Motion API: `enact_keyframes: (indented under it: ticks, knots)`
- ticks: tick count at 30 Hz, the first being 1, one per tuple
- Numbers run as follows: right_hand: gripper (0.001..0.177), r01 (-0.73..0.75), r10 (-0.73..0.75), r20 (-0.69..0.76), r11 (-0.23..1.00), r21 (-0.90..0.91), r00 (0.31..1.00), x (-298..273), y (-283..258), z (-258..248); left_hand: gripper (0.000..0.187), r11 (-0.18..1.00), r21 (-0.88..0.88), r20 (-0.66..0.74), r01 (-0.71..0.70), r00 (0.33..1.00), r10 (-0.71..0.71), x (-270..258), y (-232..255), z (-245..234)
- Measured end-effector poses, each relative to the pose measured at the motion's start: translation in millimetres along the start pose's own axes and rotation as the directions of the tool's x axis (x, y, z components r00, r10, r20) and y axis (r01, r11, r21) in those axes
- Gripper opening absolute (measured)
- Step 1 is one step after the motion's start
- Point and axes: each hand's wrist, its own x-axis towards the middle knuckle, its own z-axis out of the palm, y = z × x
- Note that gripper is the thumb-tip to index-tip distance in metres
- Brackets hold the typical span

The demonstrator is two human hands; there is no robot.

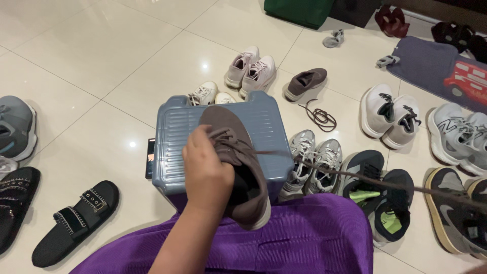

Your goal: The person removes the laces from a brown sneaker, then threads and ties the laces back through the eyelets. The person repeats the process on the matching sneaker, finishing by tying both shoes.

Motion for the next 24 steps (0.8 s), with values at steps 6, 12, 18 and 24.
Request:
enact_keyframes:
  ticks: [6, 12, 18, 24]
  knots:
    - [0.021, -0.142, 0.169, 0.165, 0.977, -0.16, 0.972, 3.2, -9.4, 63.1, 0.086, 0.904, -0.349, 0.336, -0.246, 0.868, 0.366, 28.0, 58.6, -51.7]
    - [0.013, -0.014, 0.003, 0.288, 0.999, 0.035, 0.958, 20.8, -20.7, 112.3, 0.05, 0.425, -0.837, 0.505, 0.346, 0.786, 0.356, 32.5, 106.3, -94.3]
    - [0.021, 0.09, -0.005, 0.371, 0.973, -0.212, 0.929, 54.2, 36.2, 124.6, 0.019, 0.834, -0.551, 0.048, 0.023, 0.999, 0.004, 72.0, 88.9, -161.1]
    - [0.032, -0.003, 0.53, 0.363, 0.568, -0.823, 0.767, 18.9, 113.7, 139.0, 0.025, 0.954, -0.278, -0.387, 0.112, 0.896, -0.217, 82.2, 49.9, -208.9]
